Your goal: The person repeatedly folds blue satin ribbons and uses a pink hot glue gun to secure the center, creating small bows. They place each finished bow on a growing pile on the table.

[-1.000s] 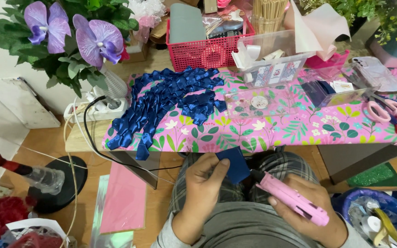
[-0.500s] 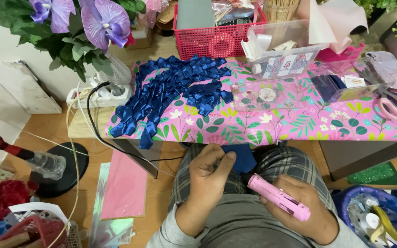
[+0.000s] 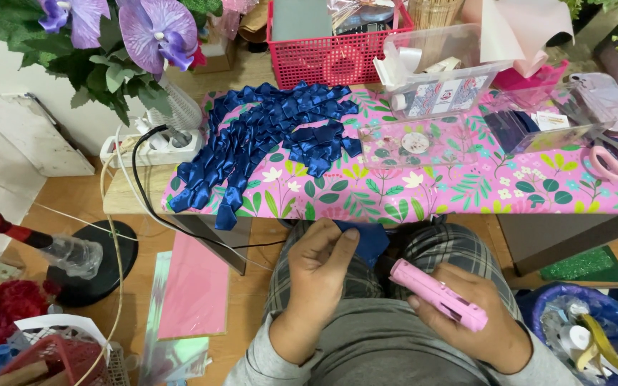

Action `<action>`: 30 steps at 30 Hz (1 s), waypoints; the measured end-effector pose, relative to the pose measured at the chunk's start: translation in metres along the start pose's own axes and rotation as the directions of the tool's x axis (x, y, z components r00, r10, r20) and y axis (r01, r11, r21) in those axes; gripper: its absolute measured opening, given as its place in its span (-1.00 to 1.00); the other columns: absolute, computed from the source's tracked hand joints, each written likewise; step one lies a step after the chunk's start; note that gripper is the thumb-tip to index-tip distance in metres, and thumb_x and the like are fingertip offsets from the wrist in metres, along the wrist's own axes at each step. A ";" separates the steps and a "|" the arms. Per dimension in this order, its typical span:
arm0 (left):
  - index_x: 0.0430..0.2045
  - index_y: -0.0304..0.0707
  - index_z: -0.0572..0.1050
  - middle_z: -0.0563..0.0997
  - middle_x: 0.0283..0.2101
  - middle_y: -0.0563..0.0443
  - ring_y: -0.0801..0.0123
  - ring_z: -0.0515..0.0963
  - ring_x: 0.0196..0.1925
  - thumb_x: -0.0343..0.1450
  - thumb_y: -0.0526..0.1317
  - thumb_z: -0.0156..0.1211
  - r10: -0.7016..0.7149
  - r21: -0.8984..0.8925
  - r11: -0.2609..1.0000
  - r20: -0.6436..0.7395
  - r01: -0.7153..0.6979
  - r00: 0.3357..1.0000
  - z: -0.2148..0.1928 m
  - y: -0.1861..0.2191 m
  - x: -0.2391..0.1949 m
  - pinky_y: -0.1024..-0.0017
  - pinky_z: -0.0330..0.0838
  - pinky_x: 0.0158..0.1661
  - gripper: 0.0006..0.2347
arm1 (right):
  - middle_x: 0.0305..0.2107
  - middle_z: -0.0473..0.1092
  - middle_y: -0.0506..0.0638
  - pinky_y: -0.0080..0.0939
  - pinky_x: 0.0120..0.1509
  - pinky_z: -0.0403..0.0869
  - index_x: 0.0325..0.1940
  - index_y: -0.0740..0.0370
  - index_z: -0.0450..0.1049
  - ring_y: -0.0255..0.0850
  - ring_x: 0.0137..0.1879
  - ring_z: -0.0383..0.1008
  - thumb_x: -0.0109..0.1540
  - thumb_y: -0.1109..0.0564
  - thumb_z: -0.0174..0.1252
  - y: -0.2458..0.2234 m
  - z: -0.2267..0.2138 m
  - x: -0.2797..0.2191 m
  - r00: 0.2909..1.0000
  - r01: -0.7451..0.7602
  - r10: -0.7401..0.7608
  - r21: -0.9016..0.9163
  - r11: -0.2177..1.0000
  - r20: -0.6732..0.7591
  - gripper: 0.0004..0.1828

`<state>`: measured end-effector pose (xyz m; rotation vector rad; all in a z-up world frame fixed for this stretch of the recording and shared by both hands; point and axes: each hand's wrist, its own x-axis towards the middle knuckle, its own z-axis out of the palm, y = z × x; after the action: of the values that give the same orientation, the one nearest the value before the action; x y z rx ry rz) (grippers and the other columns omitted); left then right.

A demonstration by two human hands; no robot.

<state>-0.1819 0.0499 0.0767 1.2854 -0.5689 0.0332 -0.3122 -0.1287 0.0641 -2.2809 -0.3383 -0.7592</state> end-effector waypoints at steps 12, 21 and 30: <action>-0.71 -0.16 0.28 0.18 -0.54 0.21 0.54 0.18 -0.45 0.44 -0.39 0.23 -0.061 -0.006 0.998 -0.021 0.061 0.998 0.000 -0.001 0.000 0.49 0.06 -0.37 -0.69 | -0.65 0.16 -0.14 -0.30 -0.44 0.21 -0.49 0.15 0.35 -0.30 -0.56 0.19 0.19 0.09 0.26 -0.001 -0.007 -0.002 0.992 -0.119 0.119 0.004 0.993 -0.040 -0.75; -0.67 -0.16 0.33 0.20 -0.53 0.21 0.54 0.19 -0.43 0.46 -0.38 0.20 -0.029 -0.072 0.997 0.017 0.030 0.999 0.000 -0.005 -0.002 0.50 0.06 -0.35 -0.73 | -0.64 0.21 -0.16 -0.35 -0.49 0.24 -0.57 0.12 0.28 -0.34 -0.58 0.24 0.16 0.09 0.30 0.000 -0.005 -0.002 0.994 -0.105 0.103 -0.052 0.993 -0.044 -0.66; -0.62 -0.20 0.46 0.32 -0.52 0.18 0.50 0.29 -0.41 0.46 -0.37 0.19 -0.083 -0.118 0.989 0.021 0.085 0.996 -0.003 -0.008 -0.004 0.49 0.18 -0.31 -0.81 | -0.66 0.18 -0.16 -0.34 -0.52 0.17 -0.59 0.11 0.27 -0.34 -0.60 0.18 0.16 0.10 0.30 0.006 -0.002 -0.002 0.994 -0.102 0.101 -0.013 0.995 -0.046 -0.65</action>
<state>-0.1813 0.0511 0.0673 1.1937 -0.5228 -0.0797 -0.3120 -0.1343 0.0613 -2.2724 -0.1944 -0.7626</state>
